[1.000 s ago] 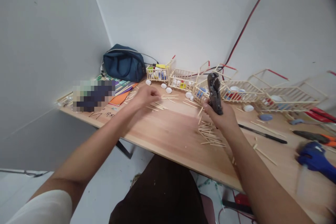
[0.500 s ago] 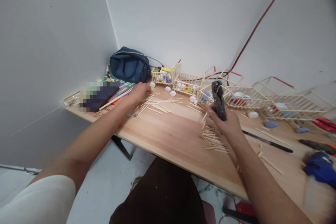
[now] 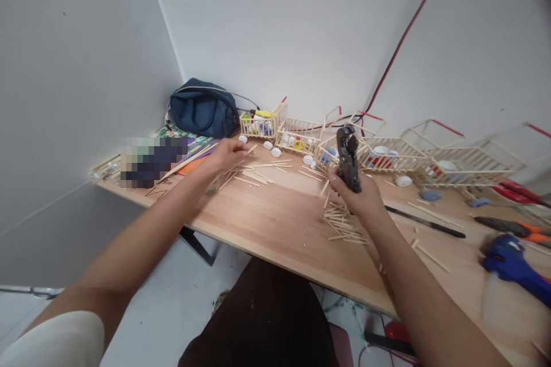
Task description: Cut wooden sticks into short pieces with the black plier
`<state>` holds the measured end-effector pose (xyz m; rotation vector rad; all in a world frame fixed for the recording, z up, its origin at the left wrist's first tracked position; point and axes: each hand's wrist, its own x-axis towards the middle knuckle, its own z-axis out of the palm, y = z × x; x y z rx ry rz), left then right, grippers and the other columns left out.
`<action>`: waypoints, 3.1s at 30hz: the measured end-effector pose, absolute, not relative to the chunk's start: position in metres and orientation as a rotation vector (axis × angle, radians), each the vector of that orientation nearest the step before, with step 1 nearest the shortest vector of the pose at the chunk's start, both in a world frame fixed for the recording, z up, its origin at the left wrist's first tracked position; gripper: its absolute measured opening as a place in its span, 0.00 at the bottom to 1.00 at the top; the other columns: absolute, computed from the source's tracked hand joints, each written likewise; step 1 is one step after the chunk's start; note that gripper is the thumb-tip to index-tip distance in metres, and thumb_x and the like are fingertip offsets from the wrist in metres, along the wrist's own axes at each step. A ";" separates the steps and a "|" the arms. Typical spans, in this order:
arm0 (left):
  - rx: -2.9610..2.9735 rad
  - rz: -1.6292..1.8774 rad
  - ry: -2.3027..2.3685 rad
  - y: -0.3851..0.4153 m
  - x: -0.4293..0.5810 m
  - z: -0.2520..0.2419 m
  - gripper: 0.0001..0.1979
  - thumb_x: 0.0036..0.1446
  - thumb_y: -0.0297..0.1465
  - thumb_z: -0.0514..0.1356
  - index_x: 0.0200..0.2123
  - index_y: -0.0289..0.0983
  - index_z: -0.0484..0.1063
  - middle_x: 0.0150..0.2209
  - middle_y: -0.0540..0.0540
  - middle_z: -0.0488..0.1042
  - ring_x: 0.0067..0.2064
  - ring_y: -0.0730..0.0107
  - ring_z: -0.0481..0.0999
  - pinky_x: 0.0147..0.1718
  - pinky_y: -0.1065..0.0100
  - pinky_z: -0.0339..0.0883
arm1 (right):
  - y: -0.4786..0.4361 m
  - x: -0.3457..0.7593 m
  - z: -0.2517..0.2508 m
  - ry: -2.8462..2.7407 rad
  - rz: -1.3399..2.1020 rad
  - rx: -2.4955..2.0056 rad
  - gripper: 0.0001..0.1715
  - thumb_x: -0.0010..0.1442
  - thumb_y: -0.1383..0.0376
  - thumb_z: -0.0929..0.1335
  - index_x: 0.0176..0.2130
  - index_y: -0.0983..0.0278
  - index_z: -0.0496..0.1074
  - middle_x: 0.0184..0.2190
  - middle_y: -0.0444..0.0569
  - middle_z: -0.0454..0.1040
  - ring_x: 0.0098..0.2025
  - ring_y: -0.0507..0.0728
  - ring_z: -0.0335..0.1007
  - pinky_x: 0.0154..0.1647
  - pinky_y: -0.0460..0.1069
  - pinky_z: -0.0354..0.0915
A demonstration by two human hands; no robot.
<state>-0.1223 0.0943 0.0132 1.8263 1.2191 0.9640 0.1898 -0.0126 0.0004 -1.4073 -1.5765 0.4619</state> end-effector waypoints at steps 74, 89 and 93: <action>1.965 0.806 0.859 0.052 0.018 -0.029 0.08 0.44 0.31 0.65 0.27 0.31 0.80 0.23 0.49 0.76 0.28 0.71 0.72 0.29 0.72 0.61 | -0.005 0.183 -0.005 -1.956 0.171 -1.430 0.06 0.53 0.65 0.64 0.31 0.63 0.70 0.29 0.50 0.74 0.32 0.58 0.67 0.34 0.49 0.57; 1.936 0.842 0.857 0.041 0.020 -0.027 0.10 0.46 0.34 0.65 0.24 0.31 0.79 0.23 0.48 0.76 0.27 0.73 0.70 0.27 0.73 0.58 | -0.003 0.195 -0.006 -1.764 0.231 -1.492 0.12 0.56 0.57 0.65 0.33 0.63 0.72 0.27 0.49 0.74 0.31 0.58 0.68 0.33 0.50 0.59; 1.944 0.846 0.869 0.041 0.021 -0.028 0.10 0.46 0.34 0.65 0.24 0.32 0.78 0.23 0.49 0.75 0.27 0.72 0.69 0.26 0.73 0.57 | 0.000 0.203 -0.005 -1.630 0.264 -1.499 0.15 0.55 0.55 0.65 0.35 0.63 0.72 0.28 0.49 0.74 0.30 0.58 0.68 0.33 0.51 0.60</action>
